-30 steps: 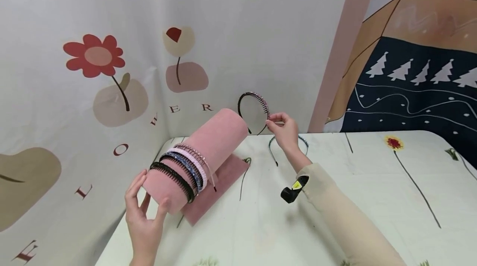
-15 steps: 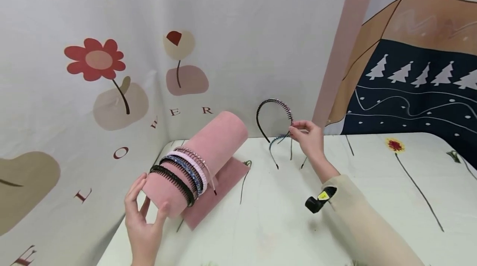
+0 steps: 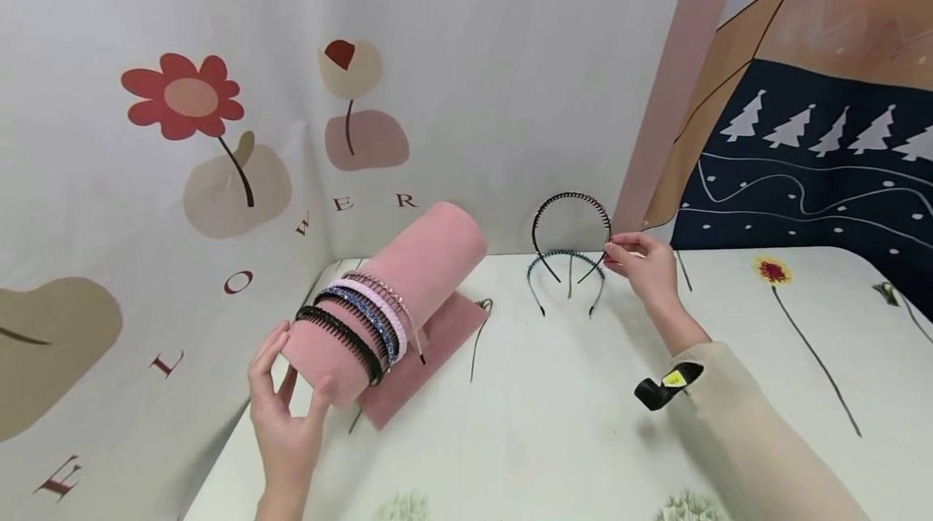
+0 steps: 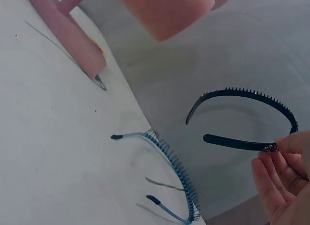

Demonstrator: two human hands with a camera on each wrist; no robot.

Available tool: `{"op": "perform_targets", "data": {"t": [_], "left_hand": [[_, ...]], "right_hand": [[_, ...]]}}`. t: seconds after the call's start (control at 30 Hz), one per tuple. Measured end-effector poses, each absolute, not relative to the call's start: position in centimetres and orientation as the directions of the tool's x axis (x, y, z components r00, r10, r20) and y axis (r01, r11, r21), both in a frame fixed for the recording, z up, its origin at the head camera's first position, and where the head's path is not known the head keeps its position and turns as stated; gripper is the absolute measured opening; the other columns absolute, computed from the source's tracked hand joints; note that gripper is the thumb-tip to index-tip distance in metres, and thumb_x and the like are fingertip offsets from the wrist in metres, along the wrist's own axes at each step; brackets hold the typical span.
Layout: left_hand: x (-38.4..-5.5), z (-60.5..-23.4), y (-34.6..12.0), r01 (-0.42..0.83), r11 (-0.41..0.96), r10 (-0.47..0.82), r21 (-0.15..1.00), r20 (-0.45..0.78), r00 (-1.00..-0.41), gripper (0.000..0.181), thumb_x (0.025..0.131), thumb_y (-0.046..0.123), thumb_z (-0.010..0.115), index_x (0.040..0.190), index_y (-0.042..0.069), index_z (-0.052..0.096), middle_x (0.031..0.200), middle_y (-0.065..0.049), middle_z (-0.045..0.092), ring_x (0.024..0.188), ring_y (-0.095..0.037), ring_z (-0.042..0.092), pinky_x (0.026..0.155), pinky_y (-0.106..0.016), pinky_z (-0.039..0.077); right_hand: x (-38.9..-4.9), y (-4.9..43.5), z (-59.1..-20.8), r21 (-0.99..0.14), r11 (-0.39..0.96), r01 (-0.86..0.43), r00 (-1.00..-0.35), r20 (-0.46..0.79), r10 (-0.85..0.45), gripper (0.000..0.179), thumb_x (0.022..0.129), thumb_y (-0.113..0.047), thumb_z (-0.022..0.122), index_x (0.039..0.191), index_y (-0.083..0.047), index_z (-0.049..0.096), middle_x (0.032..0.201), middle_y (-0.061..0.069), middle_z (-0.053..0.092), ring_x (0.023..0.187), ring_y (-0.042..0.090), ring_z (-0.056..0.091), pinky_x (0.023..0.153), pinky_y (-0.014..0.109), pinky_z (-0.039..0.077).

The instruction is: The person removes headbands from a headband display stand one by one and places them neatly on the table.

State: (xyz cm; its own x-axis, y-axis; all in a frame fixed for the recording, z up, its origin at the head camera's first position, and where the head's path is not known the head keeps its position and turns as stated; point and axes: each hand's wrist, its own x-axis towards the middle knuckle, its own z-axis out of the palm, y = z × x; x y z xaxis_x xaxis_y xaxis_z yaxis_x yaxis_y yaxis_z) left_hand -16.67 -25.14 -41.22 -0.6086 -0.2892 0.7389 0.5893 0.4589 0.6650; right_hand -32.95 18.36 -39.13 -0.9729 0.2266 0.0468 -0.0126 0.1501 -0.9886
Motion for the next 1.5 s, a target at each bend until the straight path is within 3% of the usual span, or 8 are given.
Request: {"op": "perform_targets", "data": {"t": [0.23,0.57,0.83,1.2,1.5], "left_hand": [[-17.9,-40.8,-25.1,0.605,0.453,-0.294,0.654,0.751,-0.591,0.069,0.077,-0.005,0.074,0.139,-0.011,0.043,0.15,-0.012,0.048,0.14,-0.019,0.043,0.11,-0.016,0.042],[-18.3,-40.2,-25.0,0.616,0.467,-0.3,0.635,0.769,-0.565,0.069,0.077,-0.002,0.074,0.138,-0.011,0.045,0.149,-0.013,0.048,0.14,-0.021,0.044,0.111,-0.019,0.042],[-17.7,-40.1,-25.3,0.615,0.46,-0.299,0.64,0.764,-0.572,0.068,0.077,-0.007,0.072,0.139,-0.011,0.044,0.149,-0.012,0.048,0.14,-0.022,0.044,0.11,-0.017,0.042],[-16.9,-40.6,-25.5,0.592,0.482,-0.279,0.646,0.753,-0.596,0.068,0.077,-0.007,0.072,0.139,-0.012,0.043,0.15,-0.013,0.046,0.14,-0.019,0.043,0.11,-0.015,0.041],[-16.8,-40.9,-25.5,0.564,0.525,-0.264,0.637,0.752,-0.604,0.068,0.076,-0.007,0.073,0.137,-0.013,0.043,0.15,-0.014,0.047,0.14,-0.013,0.044,0.106,-0.012,0.043]], "right_hand": [[-33.3,19.9,-38.5,-0.984,0.18,0.011,-0.976,0.029,0.217,0.04,0.096,-0.018,0.064,0.128,0.006,0.059,0.083,-0.019,0.063,0.07,-0.009,0.066,0.073,0.014,0.058],[-33.8,22.1,-37.9,-0.977,0.208,0.035,-0.976,0.011,0.217,0.04,0.096,-0.015,0.063,0.128,0.008,0.057,0.073,-0.027,0.062,0.067,-0.008,0.065,0.07,0.014,0.058],[-33.8,23.1,-39.0,-0.975,0.214,0.065,-0.974,-0.016,0.224,0.032,0.097,-0.013,0.062,0.124,0.004,0.06,0.072,-0.026,0.062,0.067,-0.008,0.066,0.07,0.014,0.058],[-33.4,25.0,-41.0,-0.97,0.194,0.149,-0.96,-0.094,0.265,0.044,0.097,-0.017,0.063,0.133,0.006,0.056,0.073,-0.025,0.06,0.067,-0.008,0.065,0.068,0.013,0.058],[-33.2,27.1,-42.2,-0.966,0.157,0.205,-0.943,-0.152,0.297,0.034,0.096,-0.016,0.063,0.125,0.001,0.06,0.068,-0.026,0.061,0.064,-0.008,0.065,0.065,0.013,0.057]]}}
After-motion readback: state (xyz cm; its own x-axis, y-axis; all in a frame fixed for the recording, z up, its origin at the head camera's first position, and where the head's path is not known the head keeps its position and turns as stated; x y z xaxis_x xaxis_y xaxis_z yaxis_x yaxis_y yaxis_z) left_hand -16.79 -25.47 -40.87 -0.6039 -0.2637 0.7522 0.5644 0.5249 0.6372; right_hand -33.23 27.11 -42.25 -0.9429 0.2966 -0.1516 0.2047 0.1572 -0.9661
